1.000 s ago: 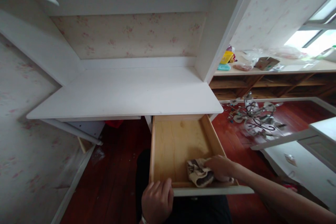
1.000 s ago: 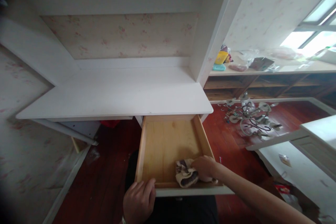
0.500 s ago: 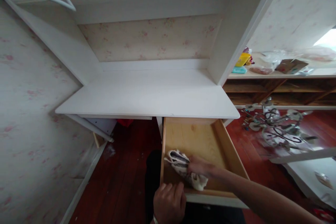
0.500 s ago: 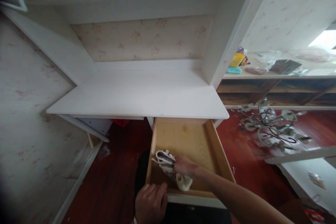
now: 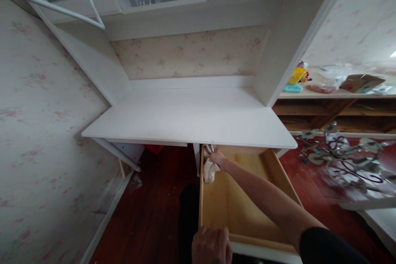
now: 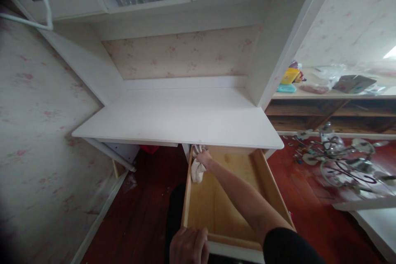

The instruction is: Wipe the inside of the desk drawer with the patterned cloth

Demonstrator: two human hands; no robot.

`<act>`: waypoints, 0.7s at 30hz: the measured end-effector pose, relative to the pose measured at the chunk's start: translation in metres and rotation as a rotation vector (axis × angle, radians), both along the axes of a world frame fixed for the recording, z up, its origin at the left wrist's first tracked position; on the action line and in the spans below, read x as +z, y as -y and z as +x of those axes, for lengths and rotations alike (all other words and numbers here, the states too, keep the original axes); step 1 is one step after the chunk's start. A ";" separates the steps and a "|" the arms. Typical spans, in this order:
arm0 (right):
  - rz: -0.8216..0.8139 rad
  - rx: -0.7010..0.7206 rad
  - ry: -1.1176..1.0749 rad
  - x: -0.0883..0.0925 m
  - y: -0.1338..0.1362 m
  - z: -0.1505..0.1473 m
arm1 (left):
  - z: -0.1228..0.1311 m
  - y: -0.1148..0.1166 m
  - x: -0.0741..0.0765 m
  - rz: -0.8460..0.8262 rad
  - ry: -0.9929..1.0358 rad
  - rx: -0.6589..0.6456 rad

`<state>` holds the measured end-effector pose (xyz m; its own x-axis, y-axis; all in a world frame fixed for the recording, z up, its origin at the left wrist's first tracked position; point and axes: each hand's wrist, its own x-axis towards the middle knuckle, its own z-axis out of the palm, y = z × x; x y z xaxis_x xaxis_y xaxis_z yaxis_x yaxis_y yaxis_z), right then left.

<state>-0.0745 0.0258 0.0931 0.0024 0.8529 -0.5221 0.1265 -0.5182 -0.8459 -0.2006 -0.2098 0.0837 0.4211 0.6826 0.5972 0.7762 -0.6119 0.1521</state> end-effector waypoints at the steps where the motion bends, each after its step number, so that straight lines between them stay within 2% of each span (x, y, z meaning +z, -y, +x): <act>1: 0.003 0.019 0.038 0.002 -0.003 0.000 | 0.000 0.000 -0.001 -0.006 -0.002 0.012; 4: 0.006 0.089 0.133 0.006 0.007 0.001 | 0.002 0.001 -0.004 -0.002 0.000 0.048; 8: 0.066 0.208 0.300 0.017 0.044 0.015 | 0.002 0.000 -0.006 0.063 0.004 0.032; 10: 0.180 0.277 0.408 0.023 0.061 0.026 | 0.002 -0.003 -0.005 0.086 -0.006 0.014; 12: 0.420 0.428 0.597 0.024 0.071 0.036 | 0.002 -0.005 -0.004 0.092 -0.014 -0.003; 14: 0.706 0.634 0.840 0.018 0.071 0.044 | 0.002 -0.006 -0.003 0.093 -0.014 -0.015; 16: 0.868 0.781 1.041 0.002 0.062 0.051 | 0.001 -0.006 -0.003 0.096 -0.009 -0.022; 18: 0.880 0.857 1.174 -0.017 0.050 0.057 | 0.001 -0.006 -0.003 0.094 -0.007 -0.021; 21: 0.824 0.896 1.251 -0.040 0.035 0.067 | 0.001 -0.005 -0.002 0.077 -0.009 -0.018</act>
<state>-0.0076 -0.0090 0.0534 -0.5499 0.8343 -0.0400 0.8351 0.5501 -0.0067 -0.1997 -0.2048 0.0820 0.4384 0.6268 0.6441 0.7658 -0.6357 0.0973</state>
